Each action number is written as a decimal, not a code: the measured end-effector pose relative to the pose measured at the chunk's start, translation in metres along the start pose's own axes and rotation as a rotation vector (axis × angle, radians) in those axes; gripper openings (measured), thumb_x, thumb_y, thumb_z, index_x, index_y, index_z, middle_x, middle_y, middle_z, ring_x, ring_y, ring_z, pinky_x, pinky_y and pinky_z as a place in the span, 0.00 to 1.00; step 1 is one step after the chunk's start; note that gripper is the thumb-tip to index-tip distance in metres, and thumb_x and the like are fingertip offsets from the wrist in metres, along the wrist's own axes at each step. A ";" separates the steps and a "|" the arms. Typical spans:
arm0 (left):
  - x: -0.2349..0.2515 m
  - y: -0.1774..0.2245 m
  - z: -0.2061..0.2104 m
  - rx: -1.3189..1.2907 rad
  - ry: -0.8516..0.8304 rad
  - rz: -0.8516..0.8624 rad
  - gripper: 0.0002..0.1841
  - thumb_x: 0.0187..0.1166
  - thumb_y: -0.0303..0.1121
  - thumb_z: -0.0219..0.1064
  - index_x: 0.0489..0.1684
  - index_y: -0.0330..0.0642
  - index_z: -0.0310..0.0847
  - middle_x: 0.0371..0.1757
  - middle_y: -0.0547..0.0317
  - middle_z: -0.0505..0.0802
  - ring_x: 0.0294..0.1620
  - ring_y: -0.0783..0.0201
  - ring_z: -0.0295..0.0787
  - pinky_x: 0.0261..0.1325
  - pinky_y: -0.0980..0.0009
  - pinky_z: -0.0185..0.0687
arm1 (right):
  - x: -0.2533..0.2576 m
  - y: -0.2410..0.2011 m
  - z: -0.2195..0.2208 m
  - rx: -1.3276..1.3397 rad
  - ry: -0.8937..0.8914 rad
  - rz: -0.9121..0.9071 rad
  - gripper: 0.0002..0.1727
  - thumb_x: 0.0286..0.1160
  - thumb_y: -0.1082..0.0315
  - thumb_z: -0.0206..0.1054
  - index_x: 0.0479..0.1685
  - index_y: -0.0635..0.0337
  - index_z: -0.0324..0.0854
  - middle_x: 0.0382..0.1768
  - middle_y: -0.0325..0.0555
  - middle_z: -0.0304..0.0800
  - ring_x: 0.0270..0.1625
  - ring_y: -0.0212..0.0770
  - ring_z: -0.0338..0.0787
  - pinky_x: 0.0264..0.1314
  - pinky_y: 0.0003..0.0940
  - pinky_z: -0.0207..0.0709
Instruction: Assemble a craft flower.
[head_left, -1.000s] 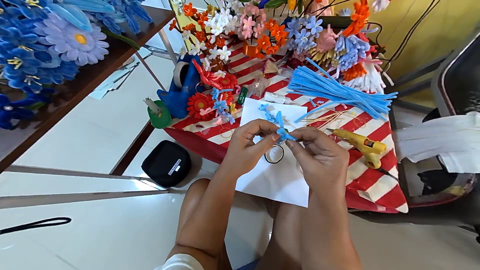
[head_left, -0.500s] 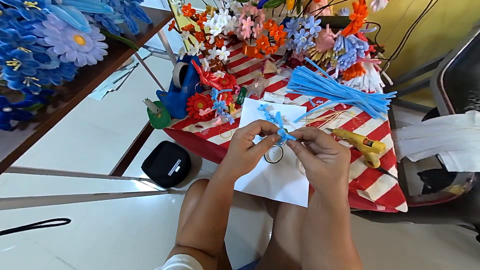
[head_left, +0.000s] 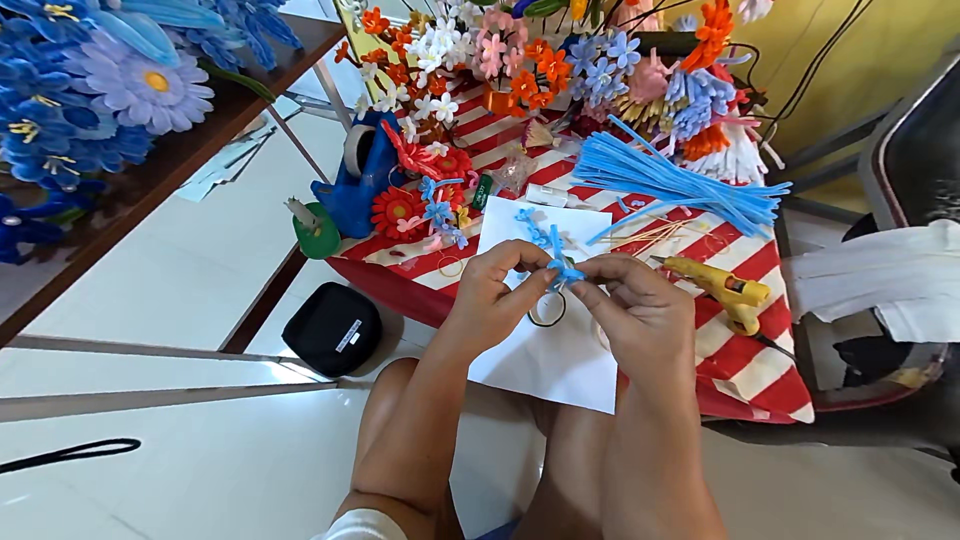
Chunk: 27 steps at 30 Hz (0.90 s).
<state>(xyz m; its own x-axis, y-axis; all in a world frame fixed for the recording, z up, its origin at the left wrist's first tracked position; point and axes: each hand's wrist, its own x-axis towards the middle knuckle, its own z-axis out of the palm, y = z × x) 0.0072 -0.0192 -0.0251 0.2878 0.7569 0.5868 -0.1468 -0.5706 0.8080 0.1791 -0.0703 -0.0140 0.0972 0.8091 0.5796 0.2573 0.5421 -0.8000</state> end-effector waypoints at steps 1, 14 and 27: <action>0.000 0.000 0.000 0.016 0.010 -0.012 0.02 0.78 0.22 0.66 0.39 0.35 0.84 0.37 0.64 0.90 0.42 0.77 0.87 0.52 0.77 0.86 | 0.000 0.000 -0.001 -0.005 0.009 -0.006 0.06 0.72 0.72 0.72 0.44 0.62 0.89 0.42 0.37 0.92 0.45 0.26 0.91 0.54 0.24 0.88; 0.004 0.006 -0.001 -0.337 0.215 -0.428 0.08 0.73 0.17 0.64 0.32 0.42 0.85 0.26 0.67 0.89 0.29 0.76 0.85 0.43 0.78 0.85 | 0.000 0.004 0.005 -0.070 0.027 -0.080 0.11 0.74 0.70 0.70 0.53 0.60 0.87 0.47 0.35 0.86 0.49 0.24 0.85 0.55 0.21 0.83; -0.001 0.009 0.013 0.047 0.244 -0.211 0.01 0.74 0.23 0.68 0.37 0.38 0.85 0.31 0.67 0.90 0.33 0.79 0.87 0.41 0.80 0.85 | -0.002 0.001 0.025 -0.389 0.130 -0.130 0.06 0.67 0.66 0.74 0.36 0.58 0.90 0.37 0.39 0.79 0.47 0.28 0.78 0.54 0.19 0.71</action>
<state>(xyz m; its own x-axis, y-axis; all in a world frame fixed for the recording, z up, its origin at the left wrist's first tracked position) 0.0177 -0.0290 -0.0189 0.0711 0.9106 0.4071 -0.0625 -0.4032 0.9130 0.1548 -0.0656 -0.0201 0.1542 0.6908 0.7064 0.6160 0.4917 -0.6154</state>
